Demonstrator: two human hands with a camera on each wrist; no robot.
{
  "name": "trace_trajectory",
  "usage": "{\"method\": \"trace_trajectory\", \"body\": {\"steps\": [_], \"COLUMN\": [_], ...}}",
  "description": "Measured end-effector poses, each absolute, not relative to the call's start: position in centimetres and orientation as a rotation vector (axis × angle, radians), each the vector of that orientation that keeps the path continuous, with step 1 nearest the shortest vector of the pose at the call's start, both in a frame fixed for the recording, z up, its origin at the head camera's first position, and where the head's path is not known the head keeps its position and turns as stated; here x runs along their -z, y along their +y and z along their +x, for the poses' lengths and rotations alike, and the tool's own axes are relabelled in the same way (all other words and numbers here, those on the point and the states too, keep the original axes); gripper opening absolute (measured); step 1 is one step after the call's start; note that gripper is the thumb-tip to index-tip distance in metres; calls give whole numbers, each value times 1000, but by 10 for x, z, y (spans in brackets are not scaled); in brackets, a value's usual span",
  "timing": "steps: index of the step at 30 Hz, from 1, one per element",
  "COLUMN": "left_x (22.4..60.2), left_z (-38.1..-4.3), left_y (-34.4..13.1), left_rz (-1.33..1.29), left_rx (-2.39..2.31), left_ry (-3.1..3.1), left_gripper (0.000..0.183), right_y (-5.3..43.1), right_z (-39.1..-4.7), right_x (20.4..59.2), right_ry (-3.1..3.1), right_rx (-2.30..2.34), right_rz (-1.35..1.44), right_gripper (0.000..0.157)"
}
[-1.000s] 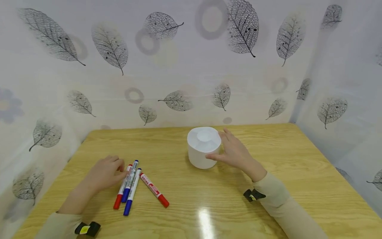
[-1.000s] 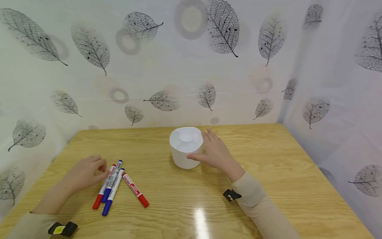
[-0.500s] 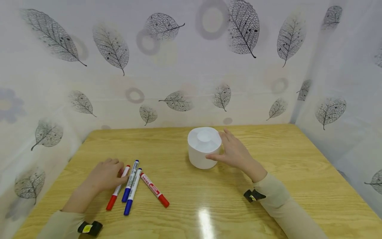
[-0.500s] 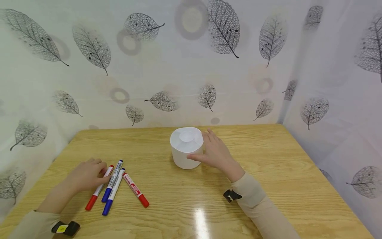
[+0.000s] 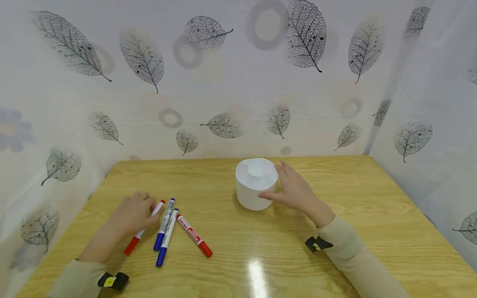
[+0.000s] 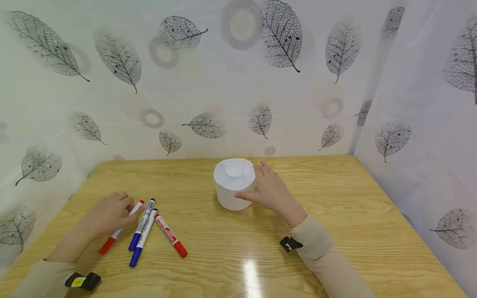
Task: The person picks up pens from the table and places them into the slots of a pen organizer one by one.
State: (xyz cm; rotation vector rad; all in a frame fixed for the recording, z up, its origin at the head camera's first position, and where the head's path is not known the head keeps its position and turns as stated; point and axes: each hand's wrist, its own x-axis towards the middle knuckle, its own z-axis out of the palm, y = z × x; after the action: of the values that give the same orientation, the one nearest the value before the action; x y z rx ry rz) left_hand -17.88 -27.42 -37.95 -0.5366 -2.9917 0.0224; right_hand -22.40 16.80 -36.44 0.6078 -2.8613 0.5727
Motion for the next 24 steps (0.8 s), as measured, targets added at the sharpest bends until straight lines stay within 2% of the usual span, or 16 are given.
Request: {"method": "trace_trajectory", "body": {"steps": [24], "left_x": [336], "left_z": [-195], "left_y": [-241], "left_rz": [-712], "left_rx": [43], "left_ry": [-2600], "left_gripper": [19], "right_y": [167], "right_z": [-223], "right_x": [365], "right_ry": [-2853], "right_rx": [-576], "right_rz": [608], "right_gripper": [101]}}
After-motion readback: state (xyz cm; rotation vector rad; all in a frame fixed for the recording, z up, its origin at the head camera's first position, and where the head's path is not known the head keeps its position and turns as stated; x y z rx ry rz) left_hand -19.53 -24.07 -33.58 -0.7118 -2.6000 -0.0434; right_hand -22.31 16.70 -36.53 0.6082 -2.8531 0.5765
